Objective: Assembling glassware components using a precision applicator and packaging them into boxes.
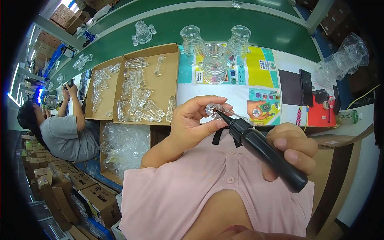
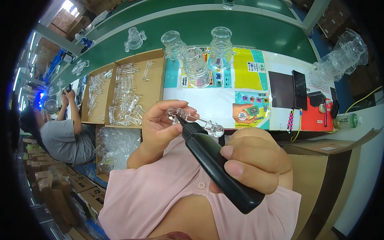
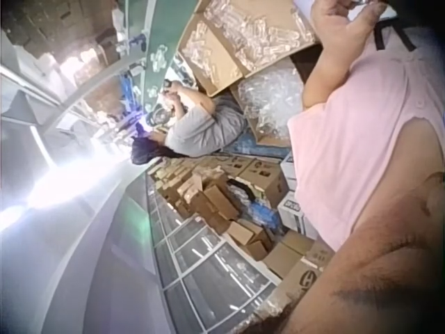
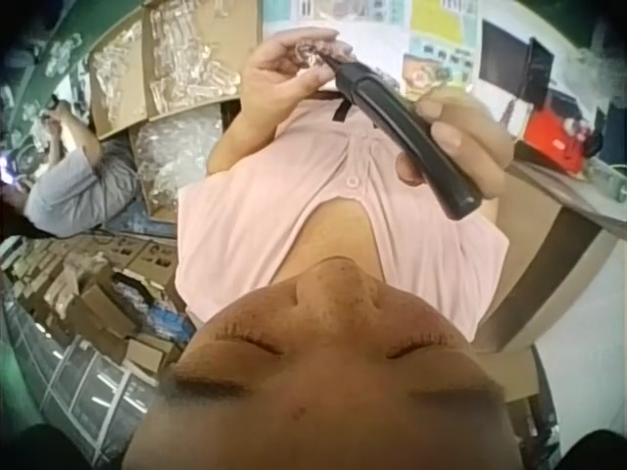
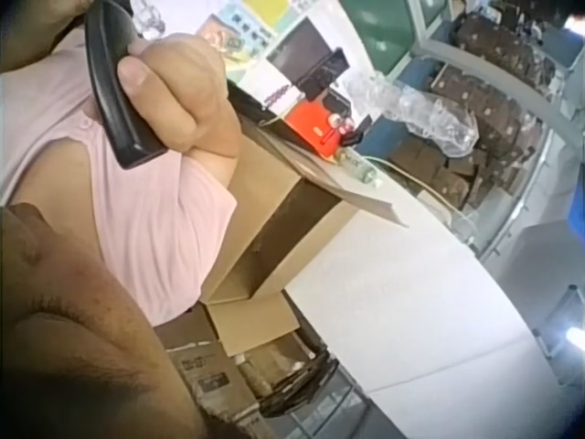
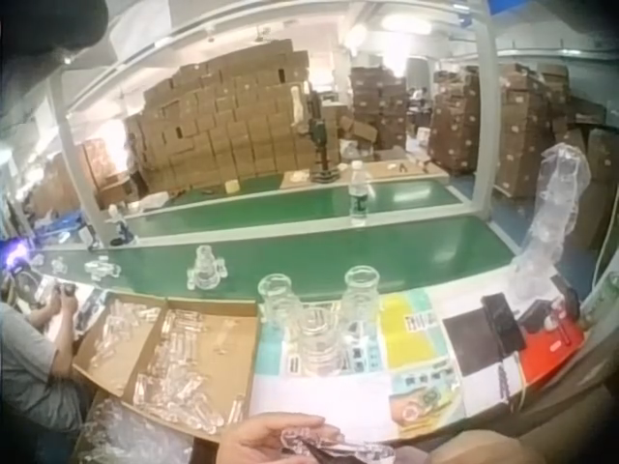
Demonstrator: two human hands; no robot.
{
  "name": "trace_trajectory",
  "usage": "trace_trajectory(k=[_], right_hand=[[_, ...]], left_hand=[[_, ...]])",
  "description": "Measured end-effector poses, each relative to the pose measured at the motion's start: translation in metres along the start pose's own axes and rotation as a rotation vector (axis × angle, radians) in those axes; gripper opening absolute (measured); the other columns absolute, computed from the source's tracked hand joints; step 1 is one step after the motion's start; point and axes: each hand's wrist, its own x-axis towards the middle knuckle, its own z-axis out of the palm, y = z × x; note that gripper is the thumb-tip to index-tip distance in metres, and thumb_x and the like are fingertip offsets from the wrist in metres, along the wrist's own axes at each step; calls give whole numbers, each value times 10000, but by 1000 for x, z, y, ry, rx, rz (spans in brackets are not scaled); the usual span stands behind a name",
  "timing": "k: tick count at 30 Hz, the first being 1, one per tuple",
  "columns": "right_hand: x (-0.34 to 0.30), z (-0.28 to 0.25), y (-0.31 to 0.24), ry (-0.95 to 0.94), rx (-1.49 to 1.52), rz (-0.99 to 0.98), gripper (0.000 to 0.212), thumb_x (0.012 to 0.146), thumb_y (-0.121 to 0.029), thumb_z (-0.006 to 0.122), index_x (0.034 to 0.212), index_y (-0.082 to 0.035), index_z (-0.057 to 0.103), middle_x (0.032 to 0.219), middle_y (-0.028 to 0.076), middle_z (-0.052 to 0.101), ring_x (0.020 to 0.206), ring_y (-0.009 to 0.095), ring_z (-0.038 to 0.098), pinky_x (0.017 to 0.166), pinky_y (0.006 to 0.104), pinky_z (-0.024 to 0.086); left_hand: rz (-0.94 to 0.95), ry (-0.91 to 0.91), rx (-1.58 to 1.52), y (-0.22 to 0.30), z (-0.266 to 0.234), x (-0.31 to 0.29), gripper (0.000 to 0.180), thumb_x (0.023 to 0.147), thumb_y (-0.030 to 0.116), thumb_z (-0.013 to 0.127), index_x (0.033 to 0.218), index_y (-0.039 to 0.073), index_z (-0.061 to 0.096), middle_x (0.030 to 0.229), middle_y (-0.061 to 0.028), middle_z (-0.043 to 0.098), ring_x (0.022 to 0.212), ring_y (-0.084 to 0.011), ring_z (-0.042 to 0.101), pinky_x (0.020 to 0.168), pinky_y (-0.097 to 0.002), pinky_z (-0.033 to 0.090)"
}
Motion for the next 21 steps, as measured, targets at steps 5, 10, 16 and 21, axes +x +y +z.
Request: trace_trajectory(k=[5,10,16,21], right_hand=[[-1,5,1,20,-29,-2,456,803,-315,618,1037,16,407,873,161,473,480,187,498,370,264,410],[-1,2,4,-22,-14,-10,463,795,-322,626,1031,13,412,862,166,478,487,195,501,374,270,416],[-1,3,4,-13,-41,12,468,802,-334,616,1027,21,410,851,168,478,477,194,491,353,262,405],[-1,-1,5,-16,-47,-9,469,820,-331,597,1040,33,402,841,170,464,471,186,476,342,250,401]], left_hand=[[25,-6,5,-5,-3,2,429,738,-39,655,1133,-23,489,1026,-140,593,950,-181,582,832,-290,480],[38,4,76,-7,-4,2,417,741,-34,653,1127,-22,494,1033,-139,591,949,-184,581,834,-289,478],[31,58,78,-4,-2,3,413,732,-39,658,1116,-19,507,1010,-137,599,962,-174,570,791,-278,487],[111,71,260,-10,-6,3,413,711,-33,675,1097,-1,533,992,-103,615,903,-132,578,730,-246,476]])
